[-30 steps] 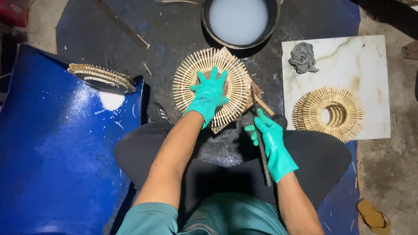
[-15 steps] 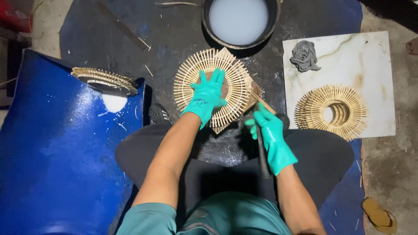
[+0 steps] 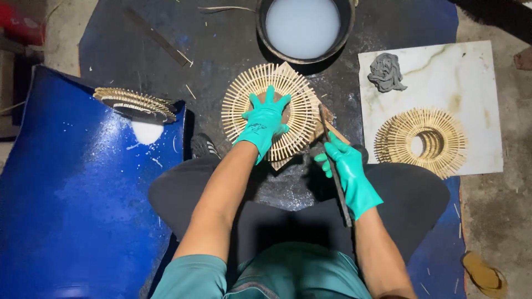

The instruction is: The recorder is assembling and refining circular bamboo furniture components using tools and glue.

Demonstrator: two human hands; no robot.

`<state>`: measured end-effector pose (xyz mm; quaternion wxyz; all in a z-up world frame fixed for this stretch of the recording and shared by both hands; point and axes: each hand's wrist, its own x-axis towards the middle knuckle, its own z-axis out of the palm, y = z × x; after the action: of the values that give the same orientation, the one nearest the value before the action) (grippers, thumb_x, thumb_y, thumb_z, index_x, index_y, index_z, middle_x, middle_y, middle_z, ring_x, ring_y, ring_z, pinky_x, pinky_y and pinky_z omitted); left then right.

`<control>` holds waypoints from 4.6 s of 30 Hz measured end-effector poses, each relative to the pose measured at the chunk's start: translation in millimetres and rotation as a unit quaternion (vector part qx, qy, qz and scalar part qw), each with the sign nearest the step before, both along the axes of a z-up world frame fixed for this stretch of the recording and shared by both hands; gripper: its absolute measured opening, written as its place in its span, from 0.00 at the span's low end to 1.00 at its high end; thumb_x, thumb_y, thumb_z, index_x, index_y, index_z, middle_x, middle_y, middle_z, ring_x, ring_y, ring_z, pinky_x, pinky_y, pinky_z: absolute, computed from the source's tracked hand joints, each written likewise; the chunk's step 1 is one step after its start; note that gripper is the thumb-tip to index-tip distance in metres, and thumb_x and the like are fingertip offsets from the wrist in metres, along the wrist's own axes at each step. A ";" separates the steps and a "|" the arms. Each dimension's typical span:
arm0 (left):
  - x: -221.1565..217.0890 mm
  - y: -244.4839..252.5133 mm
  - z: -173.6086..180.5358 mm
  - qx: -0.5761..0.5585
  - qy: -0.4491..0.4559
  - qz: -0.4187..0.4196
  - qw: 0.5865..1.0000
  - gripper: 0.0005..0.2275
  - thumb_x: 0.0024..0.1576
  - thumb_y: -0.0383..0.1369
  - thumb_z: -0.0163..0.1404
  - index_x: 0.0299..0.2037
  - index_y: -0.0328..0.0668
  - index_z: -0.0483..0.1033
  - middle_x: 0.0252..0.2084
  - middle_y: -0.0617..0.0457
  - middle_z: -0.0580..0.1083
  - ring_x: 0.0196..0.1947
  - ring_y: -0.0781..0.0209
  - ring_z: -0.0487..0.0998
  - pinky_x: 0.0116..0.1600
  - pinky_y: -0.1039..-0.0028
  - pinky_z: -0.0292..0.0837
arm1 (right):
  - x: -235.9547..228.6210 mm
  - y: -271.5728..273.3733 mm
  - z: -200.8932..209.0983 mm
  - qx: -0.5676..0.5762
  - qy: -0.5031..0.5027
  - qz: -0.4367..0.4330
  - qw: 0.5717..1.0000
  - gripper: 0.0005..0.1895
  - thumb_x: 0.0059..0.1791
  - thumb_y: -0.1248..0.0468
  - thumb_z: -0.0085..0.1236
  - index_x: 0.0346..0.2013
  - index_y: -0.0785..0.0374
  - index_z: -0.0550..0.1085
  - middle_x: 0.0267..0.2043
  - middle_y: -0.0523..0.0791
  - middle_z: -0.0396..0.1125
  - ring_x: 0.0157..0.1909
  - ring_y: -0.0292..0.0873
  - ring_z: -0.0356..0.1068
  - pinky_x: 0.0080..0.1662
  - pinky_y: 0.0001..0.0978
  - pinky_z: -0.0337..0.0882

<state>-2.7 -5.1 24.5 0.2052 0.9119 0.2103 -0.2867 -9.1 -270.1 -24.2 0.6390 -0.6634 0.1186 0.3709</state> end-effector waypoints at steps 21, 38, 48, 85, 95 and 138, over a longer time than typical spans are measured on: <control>0.8 -13.6 14.2 0.016 0.029 0.057 0.998 0.43 0.51 0.51 0.61 0.75 0.81 0.45 0.81 0.52 0.31 0.72 0.14 0.37 0.58 0.22 0.61 | -38.9 -4.7 25.5 -0.019 -0.026 -0.066 0.997 0.28 0.54 0.63 0.52 0.71 0.54 0.64 0.31 0.50 0.74 0.18 0.37 0.65 0.20 0.29 0.65; -1.4 -5.1 -18.1 0.035 -0.006 0.038 0.999 0.47 0.50 0.54 0.61 0.76 0.75 0.40 0.80 0.53 0.33 0.73 0.16 0.38 0.57 0.23 0.63 | -35.3 5.3 19.3 0.006 -0.018 -0.060 0.998 0.28 0.54 0.62 0.51 0.71 0.56 0.63 0.32 0.50 0.75 0.20 0.37 0.67 0.22 0.30 0.67; -6.8 -7.0 1.0 -0.015 -0.013 0.096 0.995 0.44 0.48 0.49 0.64 0.73 0.84 0.46 0.81 0.48 0.31 0.74 0.14 0.35 0.60 0.25 0.62 | -29.3 3.8 19.3 0.001 0.008 -0.028 1.000 0.28 0.55 0.61 0.53 0.71 0.56 0.65 0.31 0.49 0.74 0.20 0.37 0.65 0.22 0.29 0.66; -48.1 29.3 -84.2 0.034 -0.167 -0.036 0.985 0.52 0.41 0.45 0.69 0.75 0.54 0.46 0.78 0.48 0.42 0.76 0.32 0.39 0.65 0.25 0.49 | -18.4 10.8 24.4 -0.002 0.016 -0.036 0.999 0.26 0.54 0.63 0.52 0.68 0.53 0.67 0.29 0.48 0.74 0.19 0.37 0.65 0.21 0.29 0.66; -67.8 39.3 -95.3 0.023 -0.306 0.004 0.952 0.47 0.42 0.49 0.67 0.71 0.37 0.58 0.74 0.35 0.52 0.73 0.35 0.52 0.72 0.45 0.49 | -11.2 7.8 11.4 0.021 -0.003 -0.044 0.999 0.26 0.55 0.62 0.53 0.68 0.57 0.67 0.29 0.47 0.74 0.19 0.37 0.66 0.21 0.29 0.66; -67.9 -4.8 -63.5 0.030 -0.217 0.100 0.971 0.44 0.50 0.50 0.61 0.71 0.32 0.54 0.76 0.34 0.46 0.75 0.33 0.46 0.71 0.35 0.44 | 63.4 47.2 -27.1 -0.005 -0.071 0.030 0.997 0.15 0.53 0.60 0.56 0.48 0.68 0.76 0.40 0.44 0.75 0.37 0.39 0.75 0.38 0.31 0.76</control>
<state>-70.7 -9.9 -39.0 0.2463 0.9323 0.2595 -0.0535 54.2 -223.0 -51.3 0.6310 -0.6947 0.0550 0.3409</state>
